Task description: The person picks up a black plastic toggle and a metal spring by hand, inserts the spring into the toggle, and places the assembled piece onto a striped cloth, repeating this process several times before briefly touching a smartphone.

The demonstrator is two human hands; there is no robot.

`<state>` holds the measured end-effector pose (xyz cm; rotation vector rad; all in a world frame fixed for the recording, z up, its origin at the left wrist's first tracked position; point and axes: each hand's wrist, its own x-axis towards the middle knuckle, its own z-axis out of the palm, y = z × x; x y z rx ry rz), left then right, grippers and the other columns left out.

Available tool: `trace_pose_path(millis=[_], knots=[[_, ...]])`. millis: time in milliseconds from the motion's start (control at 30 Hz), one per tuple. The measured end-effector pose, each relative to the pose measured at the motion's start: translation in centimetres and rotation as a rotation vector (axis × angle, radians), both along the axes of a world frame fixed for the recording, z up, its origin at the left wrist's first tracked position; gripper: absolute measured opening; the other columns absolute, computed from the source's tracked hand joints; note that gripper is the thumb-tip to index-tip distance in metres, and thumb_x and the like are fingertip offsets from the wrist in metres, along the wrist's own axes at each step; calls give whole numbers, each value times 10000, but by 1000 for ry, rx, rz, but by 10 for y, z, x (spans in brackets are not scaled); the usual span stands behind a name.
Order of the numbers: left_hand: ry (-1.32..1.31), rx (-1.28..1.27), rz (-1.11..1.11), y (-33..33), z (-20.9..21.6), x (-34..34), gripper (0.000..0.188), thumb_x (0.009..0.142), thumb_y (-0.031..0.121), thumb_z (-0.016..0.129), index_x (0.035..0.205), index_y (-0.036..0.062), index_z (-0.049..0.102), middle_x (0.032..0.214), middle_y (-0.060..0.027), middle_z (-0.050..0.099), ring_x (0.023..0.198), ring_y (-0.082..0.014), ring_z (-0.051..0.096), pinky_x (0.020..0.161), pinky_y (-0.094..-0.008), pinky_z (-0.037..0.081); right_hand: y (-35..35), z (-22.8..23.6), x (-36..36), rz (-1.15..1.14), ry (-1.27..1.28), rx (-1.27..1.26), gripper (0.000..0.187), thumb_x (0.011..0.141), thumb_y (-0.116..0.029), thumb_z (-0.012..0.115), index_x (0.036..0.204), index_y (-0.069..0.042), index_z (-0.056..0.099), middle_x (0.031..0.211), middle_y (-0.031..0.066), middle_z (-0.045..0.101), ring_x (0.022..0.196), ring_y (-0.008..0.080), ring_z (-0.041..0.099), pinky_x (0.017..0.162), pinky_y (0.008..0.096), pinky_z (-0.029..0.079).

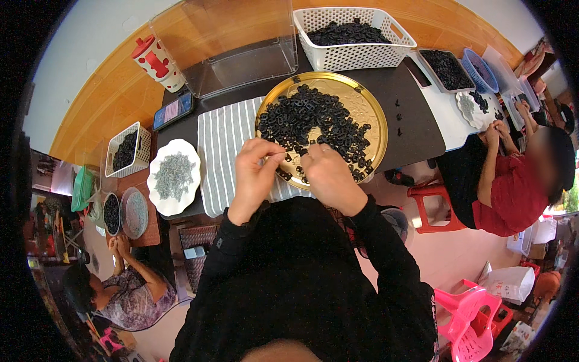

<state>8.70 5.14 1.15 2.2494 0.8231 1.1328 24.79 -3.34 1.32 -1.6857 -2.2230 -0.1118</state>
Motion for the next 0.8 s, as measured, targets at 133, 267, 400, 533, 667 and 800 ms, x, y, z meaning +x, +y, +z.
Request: trace_pose_path(millis=[133, 267, 400, 533, 667, 800], knots=[[-658, -885, -254, -9, 5, -19, 44, 864, 2, 660, 900, -17, 675, 835, -31, 664, 725, -85, 603, 613, -217, 444, -8, 2, -1, -50, 487, 96, 65, 756, 47, 579, 808, 14, 559, 778, 104, 546, 741, 236, 572, 674, 348, 473], [-787, -1099, -281, -22, -3, -30, 95, 878, 26, 655, 961, -18, 666, 801, -51, 665, 673, -94, 610, 582, -212, 456, -10, 6, -25, -27, 1299, -81, 70, 883, 66, 561, 917, 20, 602, 842, 10, 556, 742, 49, 523, 672, 196, 418], [-721, -1055, -257, -34, -3, -36, 111, 887, -3, 627, 994, -25, 646, 817, -59, 660, 696, -110, 615, 607, -216, 475, -5, 7, -46, -12, 1328, -73, 44, 878, 45, 572, 910, 19, 587, 801, 21, 548, 718, 81, 512, 640, 227, 417], [-702, -971, -242, -42, 1, -38, 184, 882, -23, 618, 1065, -31, 633, 885, -52, 659, 753, -92, 601, 659, -215, 482, -3, 9, -52, 41, 1181, -7, 44, 892, 43, 546, 914, 21, 577, 794, 53, 547, 707, 108, 528, 639, 231, 426], [-683, -911, -220, -44, 2, -42, 191, 892, -31, 602, 1081, -26, 628, 888, -33, 642, 751, -71, 571, 662, -209, 470, -4, 9, -55, 49, 1213, -77, 59, 902, 51, 533, 921, 21, 581, 852, 37, 563, 748, 87, 555, 681, 221, 460], [-630, -865, -186, -45, 3, -45, 188, 901, -27, 594, 1086, -19, 624, 886, -16, 629, 740, -49, 540, 655, -199, 460, -4, 13, -59, 39, 1251, -103, 59, 910, 48, 526, 920, 25, 578, 862, 43, 569, 757, 86, 571, 688, 219, 475]])
